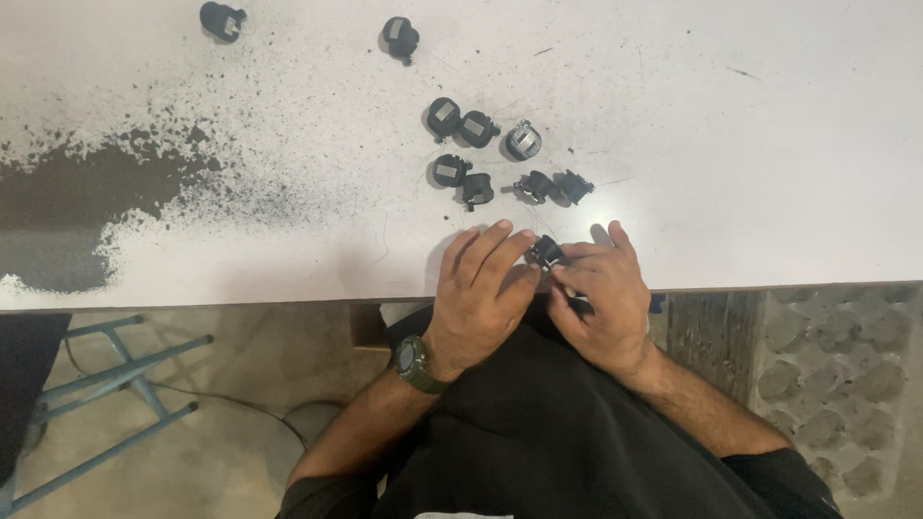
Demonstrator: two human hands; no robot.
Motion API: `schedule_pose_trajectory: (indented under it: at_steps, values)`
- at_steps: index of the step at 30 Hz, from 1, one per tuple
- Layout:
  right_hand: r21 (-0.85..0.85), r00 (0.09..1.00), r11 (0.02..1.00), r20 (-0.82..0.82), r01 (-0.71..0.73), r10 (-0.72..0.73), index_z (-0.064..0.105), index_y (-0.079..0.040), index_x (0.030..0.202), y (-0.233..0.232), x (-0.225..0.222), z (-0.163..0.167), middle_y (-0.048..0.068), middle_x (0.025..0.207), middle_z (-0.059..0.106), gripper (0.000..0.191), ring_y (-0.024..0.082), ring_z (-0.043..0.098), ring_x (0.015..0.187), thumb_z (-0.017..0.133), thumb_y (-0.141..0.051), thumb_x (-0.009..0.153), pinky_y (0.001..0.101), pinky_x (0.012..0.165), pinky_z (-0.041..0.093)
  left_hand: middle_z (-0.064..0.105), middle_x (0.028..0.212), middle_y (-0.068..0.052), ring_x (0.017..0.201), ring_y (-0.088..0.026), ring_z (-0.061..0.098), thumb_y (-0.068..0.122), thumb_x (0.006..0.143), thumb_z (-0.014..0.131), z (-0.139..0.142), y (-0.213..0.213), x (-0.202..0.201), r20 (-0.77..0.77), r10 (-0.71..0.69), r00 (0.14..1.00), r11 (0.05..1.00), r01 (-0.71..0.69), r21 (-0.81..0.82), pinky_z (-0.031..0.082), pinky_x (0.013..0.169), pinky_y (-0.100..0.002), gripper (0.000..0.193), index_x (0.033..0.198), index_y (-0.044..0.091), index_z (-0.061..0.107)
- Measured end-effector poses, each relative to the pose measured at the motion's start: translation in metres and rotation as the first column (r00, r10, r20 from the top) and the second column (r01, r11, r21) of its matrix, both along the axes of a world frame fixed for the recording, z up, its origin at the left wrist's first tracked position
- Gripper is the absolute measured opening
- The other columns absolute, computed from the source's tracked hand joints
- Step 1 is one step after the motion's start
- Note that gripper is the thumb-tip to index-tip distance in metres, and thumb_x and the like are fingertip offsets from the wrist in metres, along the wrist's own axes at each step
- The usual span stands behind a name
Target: The person sits at a white workbench assembling omni wheels, attaching black roller components onto wheel hubs one at a time using a small hand tool, then placing each finished wheel in a row on the table.
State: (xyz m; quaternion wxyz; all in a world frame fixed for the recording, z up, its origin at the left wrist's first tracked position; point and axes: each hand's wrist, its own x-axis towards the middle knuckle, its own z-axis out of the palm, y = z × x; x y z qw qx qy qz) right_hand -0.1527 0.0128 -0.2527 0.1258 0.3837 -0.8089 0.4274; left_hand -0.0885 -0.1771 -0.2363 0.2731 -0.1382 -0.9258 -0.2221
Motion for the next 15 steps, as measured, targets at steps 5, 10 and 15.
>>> schedule_pose_trajectory:
  at_steps: [5, 10, 15]
  values:
    - [-0.003, 1.0, 1.0, 0.01, 0.009, -0.009, 0.065, -0.008, 0.101, -0.0007, 0.0006, -0.0005, 0.006, 0.094, 0.069, 0.03, 0.028, 0.07, 0.111, 0.08, 0.003, 0.078, 0.0585, 0.124, 0.035, 0.058, 0.141, -0.009, 0.138, -0.029, 0.049, 0.013, 0.095, 0.08, 0.0028, 0.0019, -0.0023, -0.045, 0.049, 0.998, 0.995, -0.045, 0.083, 0.041, 0.116, -0.05, 0.016, 0.11, 0.01, 0.075]
    - [0.014, 1.0, 1.0, -0.008, 0.015, -0.015, 0.064, -0.009, 0.101, 0.0018, 0.0013, -0.005, 0.007, 0.094, 0.069, 0.03, 0.028, 0.071, 0.11, 0.079, 0.004, 0.078, 0.0588, 0.124, 0.034, 0.062, 0.135, -0.006, 0.135, -0.028, 0.051, 0.013, 0.092, 0.078, 0.0037, 0.0027, -0.0032, 0.074, 0.088, 0.993, 0.988, -0.096, 0.124, 0.04, 0.115, -0.05, 0.012, 0.104, 0.01, 0.074]
    - [-0.054, 0.988, 0.99, -0.088, -0.13, 0.125, 0.058, -0.007, 0.111, 0.0069, 0.0003, -0.0096, 0.008, 0.1, 0.069, 0.036, 0.032, 0.07, 0.121, 0.079, 0.006, 0.084, 0.0574, 0.124, 0.034, 0.067, 0.125, -0.001, 0.131, -0.024, 0.056, 0.014, 0.092, 0.076, 0.0017, 0.0029, -0.0045, 0.155, 0.103, 0.983, 0.98, -0.127, 0.153, 0.027, 0.122, -0.054, 0.01, 0.1, 0.012, 0.071]
